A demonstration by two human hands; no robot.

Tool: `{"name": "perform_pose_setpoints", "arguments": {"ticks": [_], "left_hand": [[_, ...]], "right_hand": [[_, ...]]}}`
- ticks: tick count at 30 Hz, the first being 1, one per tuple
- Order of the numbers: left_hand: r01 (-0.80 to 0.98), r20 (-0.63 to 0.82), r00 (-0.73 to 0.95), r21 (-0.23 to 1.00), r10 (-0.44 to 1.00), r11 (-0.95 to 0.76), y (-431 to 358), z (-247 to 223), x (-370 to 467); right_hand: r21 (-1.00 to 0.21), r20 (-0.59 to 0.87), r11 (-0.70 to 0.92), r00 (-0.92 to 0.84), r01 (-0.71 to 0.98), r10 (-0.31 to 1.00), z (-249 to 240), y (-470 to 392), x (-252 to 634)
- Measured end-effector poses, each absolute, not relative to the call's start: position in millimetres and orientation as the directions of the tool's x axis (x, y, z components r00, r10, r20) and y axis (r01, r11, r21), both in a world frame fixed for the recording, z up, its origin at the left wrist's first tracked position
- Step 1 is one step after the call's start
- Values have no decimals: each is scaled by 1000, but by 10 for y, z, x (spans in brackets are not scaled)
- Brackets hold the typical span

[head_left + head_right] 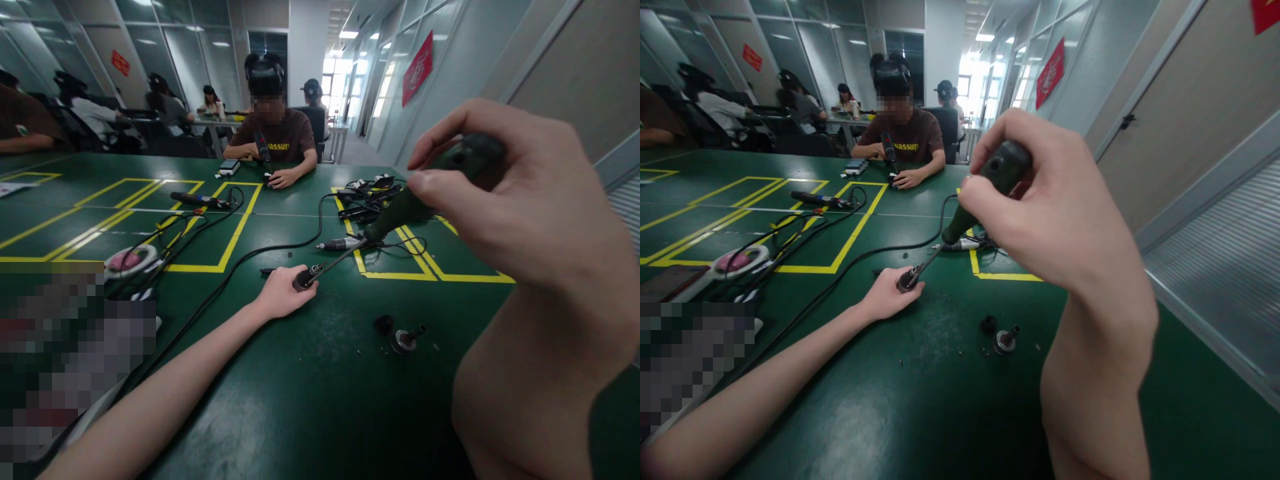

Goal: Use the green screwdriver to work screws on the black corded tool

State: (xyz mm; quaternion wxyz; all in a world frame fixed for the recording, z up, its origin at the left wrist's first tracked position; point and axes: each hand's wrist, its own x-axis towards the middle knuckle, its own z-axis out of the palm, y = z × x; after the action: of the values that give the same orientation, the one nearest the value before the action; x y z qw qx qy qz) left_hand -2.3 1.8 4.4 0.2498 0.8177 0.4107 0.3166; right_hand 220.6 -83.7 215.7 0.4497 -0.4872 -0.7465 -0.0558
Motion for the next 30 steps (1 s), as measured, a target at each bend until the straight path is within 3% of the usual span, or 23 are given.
{"name": "perform_pose_setpoints", "arguments": {"ticks": [5, 15, 20, 25, 30], "left_hand": [[508, 308, 458, 679, 834, -530, -3, 61, -17], [510, 296, 463, 682, 835, -524, -16, 86, -21], [515, 291, 470, 676, 833, -527, -1, 89, -23], [519, 290, 475, 670, 831, -531, 17, 71, -24], [516, 276, 475, 682, 835, -519, 25, 59, -31]], "right_hand": [[-368, 719, 454, -61, 812, 693, 2149, -857, 2201], [-361, 745, 527, -103, 770, 660, 2136, -842, 2209], [-414, 726, 531, -83, 739, 683, 2149, -797, 2213], [-336, 732, 506, -118, 794, 671, 2151, -755, 2264], [-348, 735, 464, -70, 814, 674, 2133, -746, 2252]]}}
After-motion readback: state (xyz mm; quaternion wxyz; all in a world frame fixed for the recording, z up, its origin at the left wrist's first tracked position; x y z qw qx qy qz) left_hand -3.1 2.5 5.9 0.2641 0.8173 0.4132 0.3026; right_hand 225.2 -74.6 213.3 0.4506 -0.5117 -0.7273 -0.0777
